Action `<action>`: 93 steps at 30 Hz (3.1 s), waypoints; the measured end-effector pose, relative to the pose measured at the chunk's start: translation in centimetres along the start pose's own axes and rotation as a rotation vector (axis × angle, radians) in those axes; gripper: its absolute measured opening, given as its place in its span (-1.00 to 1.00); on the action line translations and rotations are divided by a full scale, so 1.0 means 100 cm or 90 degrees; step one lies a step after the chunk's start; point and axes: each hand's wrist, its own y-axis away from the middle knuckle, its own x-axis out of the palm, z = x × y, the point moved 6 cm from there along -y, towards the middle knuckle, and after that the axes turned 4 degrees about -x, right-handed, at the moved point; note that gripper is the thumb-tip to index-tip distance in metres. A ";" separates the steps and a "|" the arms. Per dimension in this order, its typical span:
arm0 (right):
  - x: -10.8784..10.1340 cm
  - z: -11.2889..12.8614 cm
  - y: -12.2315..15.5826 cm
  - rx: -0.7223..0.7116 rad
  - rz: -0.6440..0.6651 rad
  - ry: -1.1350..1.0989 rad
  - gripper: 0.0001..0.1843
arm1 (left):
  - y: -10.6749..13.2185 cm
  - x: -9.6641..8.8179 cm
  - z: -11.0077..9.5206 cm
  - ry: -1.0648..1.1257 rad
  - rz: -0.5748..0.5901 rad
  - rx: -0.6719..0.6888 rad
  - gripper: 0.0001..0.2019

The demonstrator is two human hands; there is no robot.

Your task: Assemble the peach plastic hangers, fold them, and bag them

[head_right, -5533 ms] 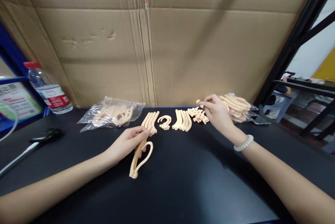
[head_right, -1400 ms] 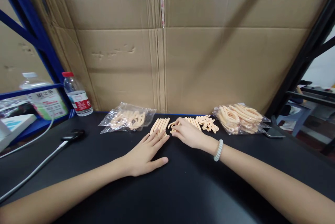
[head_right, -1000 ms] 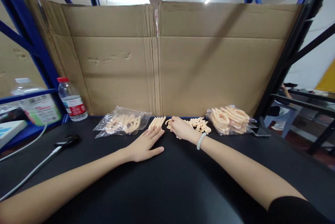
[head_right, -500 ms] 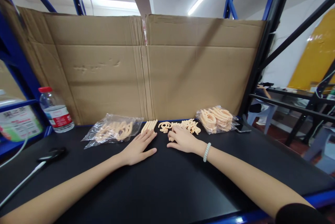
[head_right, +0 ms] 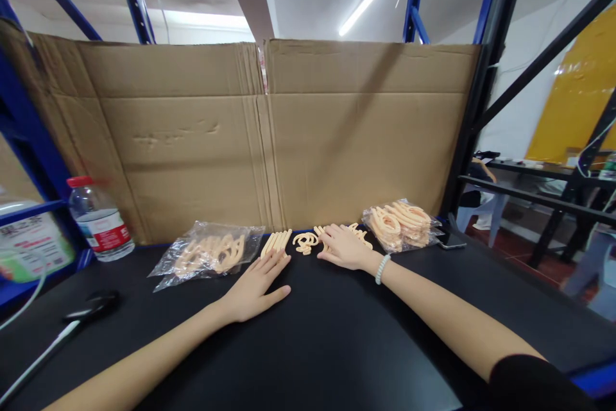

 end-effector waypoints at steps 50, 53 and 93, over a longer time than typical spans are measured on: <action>-0.012 0.024 0.054 -0.103 -0.037 -0.006 -0.69 | 0.009 -0.025 0.038 0.218 -0.321 -0.160 -0.82; -0.011 0.024 0.055 -0.101 -0.034 -0.020 -0.69 | 0.011 -0.028 0.035 0.170 -0.302 -0.176 -0.84; -0.001 0.015 0.059 -0.082 0.049 -0.182 -0.82 | 0.011 -0.018 0.030 -0.031 -0.122 -0.238 -0.74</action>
